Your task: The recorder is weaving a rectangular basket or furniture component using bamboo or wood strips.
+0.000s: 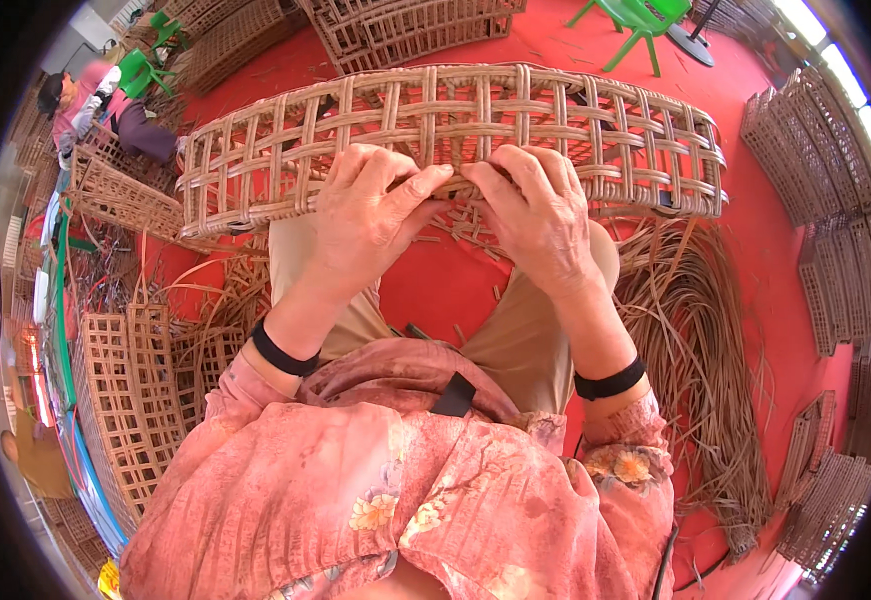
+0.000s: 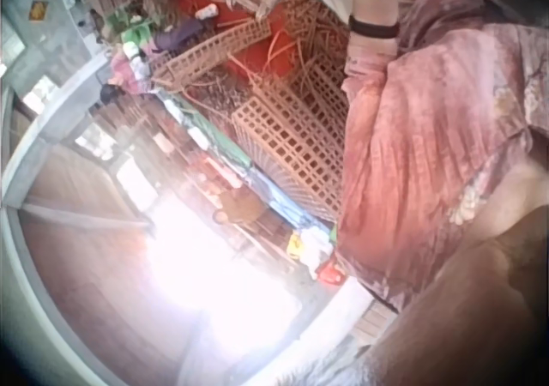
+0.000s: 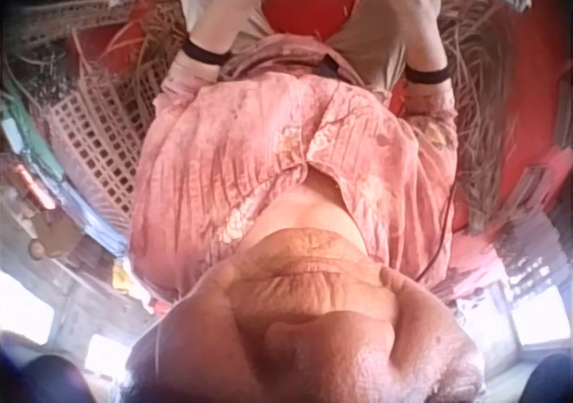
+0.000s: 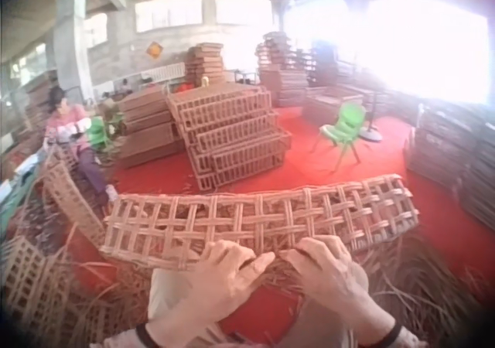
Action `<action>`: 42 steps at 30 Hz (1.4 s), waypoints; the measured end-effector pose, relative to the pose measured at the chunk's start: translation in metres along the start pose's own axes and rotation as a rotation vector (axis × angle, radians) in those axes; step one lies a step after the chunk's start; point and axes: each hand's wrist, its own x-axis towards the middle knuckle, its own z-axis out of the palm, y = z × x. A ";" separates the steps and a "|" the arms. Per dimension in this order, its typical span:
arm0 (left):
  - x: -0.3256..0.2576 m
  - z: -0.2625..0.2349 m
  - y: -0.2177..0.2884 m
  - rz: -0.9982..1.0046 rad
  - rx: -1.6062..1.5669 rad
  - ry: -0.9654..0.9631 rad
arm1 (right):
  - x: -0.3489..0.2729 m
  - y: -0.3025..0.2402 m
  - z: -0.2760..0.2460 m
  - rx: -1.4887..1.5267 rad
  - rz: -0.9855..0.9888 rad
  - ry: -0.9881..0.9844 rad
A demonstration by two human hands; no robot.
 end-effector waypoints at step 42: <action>-0.013 -0.010 -0.030 0.118 0.188 -0.221 | -0.021 0.015 -0.062 0.142 0.327 -0.027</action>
